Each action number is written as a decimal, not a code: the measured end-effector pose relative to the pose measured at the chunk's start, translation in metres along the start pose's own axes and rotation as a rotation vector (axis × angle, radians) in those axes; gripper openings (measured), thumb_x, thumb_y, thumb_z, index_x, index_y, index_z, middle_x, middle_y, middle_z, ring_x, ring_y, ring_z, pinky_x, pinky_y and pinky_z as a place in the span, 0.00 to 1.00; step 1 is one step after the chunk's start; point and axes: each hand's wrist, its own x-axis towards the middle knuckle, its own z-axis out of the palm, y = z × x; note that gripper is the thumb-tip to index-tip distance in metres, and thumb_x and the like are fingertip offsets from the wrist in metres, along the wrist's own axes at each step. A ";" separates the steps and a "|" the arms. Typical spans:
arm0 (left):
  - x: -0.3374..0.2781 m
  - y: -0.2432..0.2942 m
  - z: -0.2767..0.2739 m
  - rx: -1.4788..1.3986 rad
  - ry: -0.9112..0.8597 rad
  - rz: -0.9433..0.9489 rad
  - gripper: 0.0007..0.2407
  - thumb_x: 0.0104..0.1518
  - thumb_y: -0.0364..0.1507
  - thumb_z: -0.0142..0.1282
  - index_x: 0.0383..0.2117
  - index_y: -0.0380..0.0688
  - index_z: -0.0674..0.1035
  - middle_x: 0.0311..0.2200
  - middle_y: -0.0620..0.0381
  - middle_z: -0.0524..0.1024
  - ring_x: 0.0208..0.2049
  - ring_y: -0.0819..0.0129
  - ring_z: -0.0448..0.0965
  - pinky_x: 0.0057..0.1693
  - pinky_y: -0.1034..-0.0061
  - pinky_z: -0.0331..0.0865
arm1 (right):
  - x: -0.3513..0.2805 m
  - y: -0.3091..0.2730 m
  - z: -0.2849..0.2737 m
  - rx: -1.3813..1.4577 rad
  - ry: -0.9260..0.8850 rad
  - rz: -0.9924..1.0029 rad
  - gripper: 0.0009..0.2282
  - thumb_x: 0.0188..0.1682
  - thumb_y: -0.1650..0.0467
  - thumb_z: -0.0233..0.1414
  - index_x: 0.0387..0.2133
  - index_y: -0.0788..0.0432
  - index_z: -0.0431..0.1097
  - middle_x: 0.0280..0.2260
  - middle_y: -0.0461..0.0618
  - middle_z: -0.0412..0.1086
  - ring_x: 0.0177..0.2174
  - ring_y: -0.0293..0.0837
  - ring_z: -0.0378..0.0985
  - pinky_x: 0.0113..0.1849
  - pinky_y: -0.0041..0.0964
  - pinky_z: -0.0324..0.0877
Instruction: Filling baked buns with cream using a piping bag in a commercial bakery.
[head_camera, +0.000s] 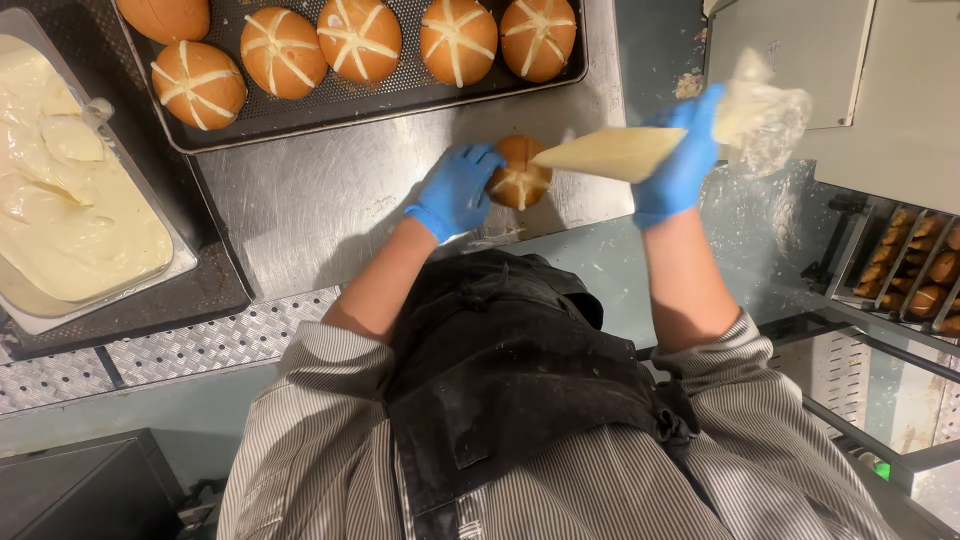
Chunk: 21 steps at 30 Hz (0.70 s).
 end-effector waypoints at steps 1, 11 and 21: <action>-0.006 0.002 0.001 0.000 0.001 0.001 0.23 0.48 0.23 0.56 0.54 0.45 0.72 0.57 0.49 0.69 0.57 0.48 0.69 0.65 0.59 0.62 | -0.003 -0.014 0.008 0.000 -0.001 -0.002 0.14 0.61 0.61 0.53 0.28 0.53 0.64 0.23 0.43 0.62 0.24 0.43 0.69 0.30 0.45 0.73; -0.033 0.014 0.038 0.031 0.099 -0.057 0.32 0.49 0.28 0.57 0.63 0.27 0.61 0.51 0.36 0.66 0.54 0.44 0.64 0.66 0.56 0.56 | -0.028 0.004 0.018 0.317 -0.160 0.327 0.13 0.57 0.59 0.48 0.38 0.57 0.69 0.40 0.52 0.73 0.48 0.55 0.76 0.58 0.56 0.68; -0.043 0.026 0.037 -0.496 0.304 -0.204 0.28 0.48 0.21 0.55 0.59 0.34 0.65 0.53 0.38 0.64 0.50 0.47 0.70 0.58 0.63 0.69 | -0.043 0.105 0.006 -0.333 -0.538 -0.274 0.10 0.62 0.69 0.47 0.32 0.61 0.63 0.28 0.49 0.66 0.34 0.50 0.78 0.55 0.55 0.73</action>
